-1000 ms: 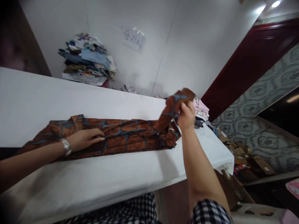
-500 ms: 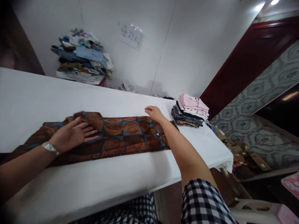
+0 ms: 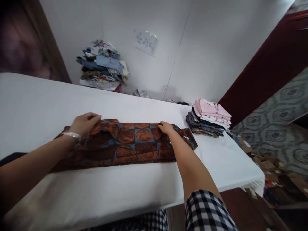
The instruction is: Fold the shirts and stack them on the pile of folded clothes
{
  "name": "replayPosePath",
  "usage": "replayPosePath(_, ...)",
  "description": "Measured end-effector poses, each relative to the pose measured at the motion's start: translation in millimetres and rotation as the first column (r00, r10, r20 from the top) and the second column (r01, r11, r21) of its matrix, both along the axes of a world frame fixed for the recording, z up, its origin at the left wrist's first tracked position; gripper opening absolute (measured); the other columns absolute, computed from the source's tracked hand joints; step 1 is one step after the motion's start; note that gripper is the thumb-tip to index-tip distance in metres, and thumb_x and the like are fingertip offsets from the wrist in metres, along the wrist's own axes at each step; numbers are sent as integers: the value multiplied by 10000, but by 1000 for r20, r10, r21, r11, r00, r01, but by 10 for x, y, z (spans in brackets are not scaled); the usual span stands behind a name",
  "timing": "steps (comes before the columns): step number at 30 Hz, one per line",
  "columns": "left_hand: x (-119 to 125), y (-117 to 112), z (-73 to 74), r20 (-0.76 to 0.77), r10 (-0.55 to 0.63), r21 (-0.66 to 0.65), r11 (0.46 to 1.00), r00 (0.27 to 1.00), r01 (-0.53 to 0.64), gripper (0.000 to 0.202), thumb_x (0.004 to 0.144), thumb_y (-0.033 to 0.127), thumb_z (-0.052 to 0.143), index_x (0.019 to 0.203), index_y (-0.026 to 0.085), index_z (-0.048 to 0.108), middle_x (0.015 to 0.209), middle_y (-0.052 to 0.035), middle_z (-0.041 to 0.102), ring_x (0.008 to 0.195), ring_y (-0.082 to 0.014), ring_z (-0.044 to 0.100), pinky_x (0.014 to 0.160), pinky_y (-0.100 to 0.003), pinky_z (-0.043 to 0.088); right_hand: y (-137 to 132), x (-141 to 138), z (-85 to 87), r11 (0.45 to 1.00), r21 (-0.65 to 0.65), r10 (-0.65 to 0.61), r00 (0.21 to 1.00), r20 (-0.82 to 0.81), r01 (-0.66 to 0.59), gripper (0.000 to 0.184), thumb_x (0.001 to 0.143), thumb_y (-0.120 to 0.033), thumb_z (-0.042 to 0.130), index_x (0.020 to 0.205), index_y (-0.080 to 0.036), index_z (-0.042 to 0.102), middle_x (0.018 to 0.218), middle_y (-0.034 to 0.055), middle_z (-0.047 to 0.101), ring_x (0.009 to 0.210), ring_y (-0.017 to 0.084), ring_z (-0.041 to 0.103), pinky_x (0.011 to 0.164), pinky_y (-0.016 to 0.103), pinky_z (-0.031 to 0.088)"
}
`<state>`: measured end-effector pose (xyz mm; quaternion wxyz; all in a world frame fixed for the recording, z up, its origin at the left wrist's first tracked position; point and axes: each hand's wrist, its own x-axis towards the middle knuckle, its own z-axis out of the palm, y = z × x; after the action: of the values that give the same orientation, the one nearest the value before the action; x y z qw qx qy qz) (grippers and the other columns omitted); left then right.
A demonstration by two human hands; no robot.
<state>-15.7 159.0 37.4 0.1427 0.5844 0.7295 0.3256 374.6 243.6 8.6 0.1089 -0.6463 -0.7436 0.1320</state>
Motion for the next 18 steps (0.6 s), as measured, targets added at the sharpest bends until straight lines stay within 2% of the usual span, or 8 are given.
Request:
replayPosePath(3, -72, 288, -64, -186, -15, -154, 988, 983, -14, 535, 765, 556, 466, 1054, 146, 650, 1144, -155, 658, 1034, -309, 605, 863, -398, 478, 25, -30, -40, 1000, 0, -10, 1000, 7, 10, 302, 817, -261, 564, 1087, -179, 673, 1177, 106, 662, 1104, 249, 584, 947, 337, 413)
replayPosePath(6, -80, 457, -186, -350, -27, -318, 943, 936, -92, 557, 713, 564, 532, 1051, 143, 665, 1182, -205, 627, 1072, -385, 576, 840, -463, 478, 23, -56, -62, 999, 35, -26, 1000, -15, 27, 190, 799, -207, 536, 872, -179, 709, 1000, 100, 710, 993, 238, 613, 875, 322, 430)
replayPosePath(9, -61, 487, -212, -374, -30, -294, 952, 927, -88, 368, 720, 417, 567, 960, 164, 687, 1160, -185, 642, 1072, -361, 578, 844, -448, 475, -8, -58, -68, 995, 96, -18, 996, -83, 26, 186, 808, -224, 497, 803, -177, 677, 925, 89, 702, 917, 214, 610, 814, 297, 435)
replayPosePath(11, -63, 433, -120, -347, -21, -240, 968, 938, -67, 314, 761, 370, 523, 964, 181, 669, 1114, -138, 667, 1030, -289, 607, 836, -375, 486, -48, -18, -55, 991, 130, -7, 991, -134, 25, 209, 832, -264, 451, 833, -181, 643, 885, 70, 688, 860, 194, 604, 772, 282, 444)
replayPosePath(13, -92, 308, 64, -225, 11, -136, 990, 974, -42, 291, 773, 371, 501, 943, 182, 644, 1009, -95, 691, 943, -231, 631, 799, -318, 497, -97, 67, -21, 985, 168, 6, 978, -208, 30, 234, 847, -312, 406, 829, -188, 603, 809, 49, 664, 785, 183, 594, 720, 276, 453)
replayPosePath(15, -146, 120, 303, 58, -2, -21, 1000, 998, 3, 270, 737, 387, 538, 889, 177, 614, 856, -58, 687, 806, -197, 637, 722, -297, 510, -144, 184, 32, 974, 226, 50, 939, -339, 30, 234, 834, -367, 410, 785, -201, 569, 741, 30, 635, 726, 183, 578, 684, 282, 456)
replayPosePath(16, -182, 15, 422, 232, -30, 24, 999, 972, 25, 277, 704, 400, 576, 867, 177, 597, 786, -38, 672, 727, -182, 627, 667, -292, 510, -162, 244, 59, 967, 254, 81, 909, -410, 28, 232, 820, -391, 428, 762, -208, 558, 717, 21, 623, 704, 183, 571, 674, 286, 456)
replayPosePath(18, -262, -169, 608, 508, -83, 52, 996, 857, 67, 353, 637, 439, 651, 868, 184, 573, 717, -6, 649, 613, -157, 596, 576, -281, 497, -181, 333, 99, 958, 286, 125, 854, -505, 28, 229, 799, -417, 460, 738, -215, 550, 692, 10, 610, 678, 182, 563, 661, 291, 455)
